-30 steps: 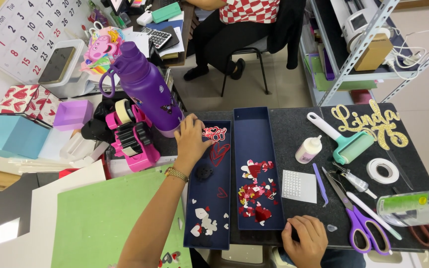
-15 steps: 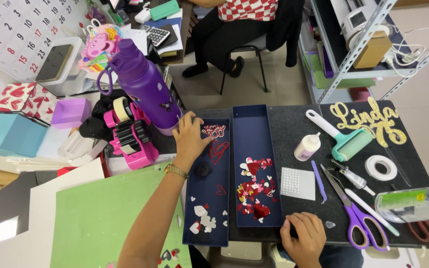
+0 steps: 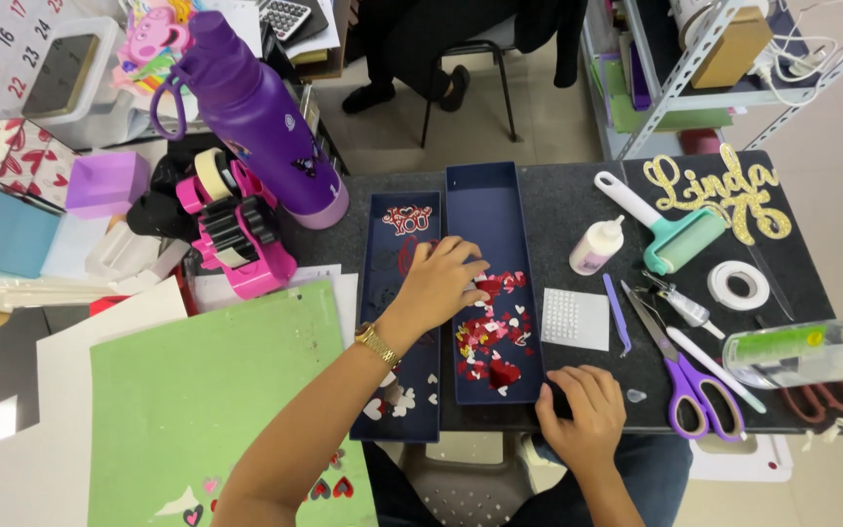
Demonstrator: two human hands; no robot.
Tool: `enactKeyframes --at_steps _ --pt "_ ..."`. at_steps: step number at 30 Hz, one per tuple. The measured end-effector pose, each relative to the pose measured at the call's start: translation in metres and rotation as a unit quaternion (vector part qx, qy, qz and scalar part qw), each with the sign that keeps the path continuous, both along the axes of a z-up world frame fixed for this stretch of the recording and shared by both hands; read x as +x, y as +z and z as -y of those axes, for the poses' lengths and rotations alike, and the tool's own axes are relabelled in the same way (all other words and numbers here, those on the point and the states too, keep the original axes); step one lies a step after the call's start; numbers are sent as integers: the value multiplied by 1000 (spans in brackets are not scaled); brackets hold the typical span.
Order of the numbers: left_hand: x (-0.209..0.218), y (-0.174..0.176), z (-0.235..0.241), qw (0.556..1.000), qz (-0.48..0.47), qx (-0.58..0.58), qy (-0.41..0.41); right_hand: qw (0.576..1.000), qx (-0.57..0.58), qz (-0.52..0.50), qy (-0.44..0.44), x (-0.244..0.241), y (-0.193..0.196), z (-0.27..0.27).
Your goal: Decorating a sign by gluing small heart-shaped cutouts onto it.
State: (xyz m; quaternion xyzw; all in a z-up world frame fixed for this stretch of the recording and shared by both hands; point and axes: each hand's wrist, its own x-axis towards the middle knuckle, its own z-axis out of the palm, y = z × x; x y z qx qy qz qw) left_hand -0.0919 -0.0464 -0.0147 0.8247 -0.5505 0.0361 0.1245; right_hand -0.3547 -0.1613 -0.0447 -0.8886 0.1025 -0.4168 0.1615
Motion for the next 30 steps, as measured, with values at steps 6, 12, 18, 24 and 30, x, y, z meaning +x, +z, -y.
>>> enactKeyframes --at_steps 6,12,18,24,30 --pt "-7 -2 11 997 -73 3 31 999 36 18 17 2 6 0" --pt "-18 23 -5 947 -294 -99 81 959 149 -237 54 22 42 4" --pt "-64 39 -62 617 -688 -358 129 876 119 -467 22 49 87 -13" --pt "-118 42 -97 503 -748 -414 129 873 135 -465 68 48 58 6" --pt "-144 53 -100 434 -776 -447 95 910 244 -323 87 40 80 7"
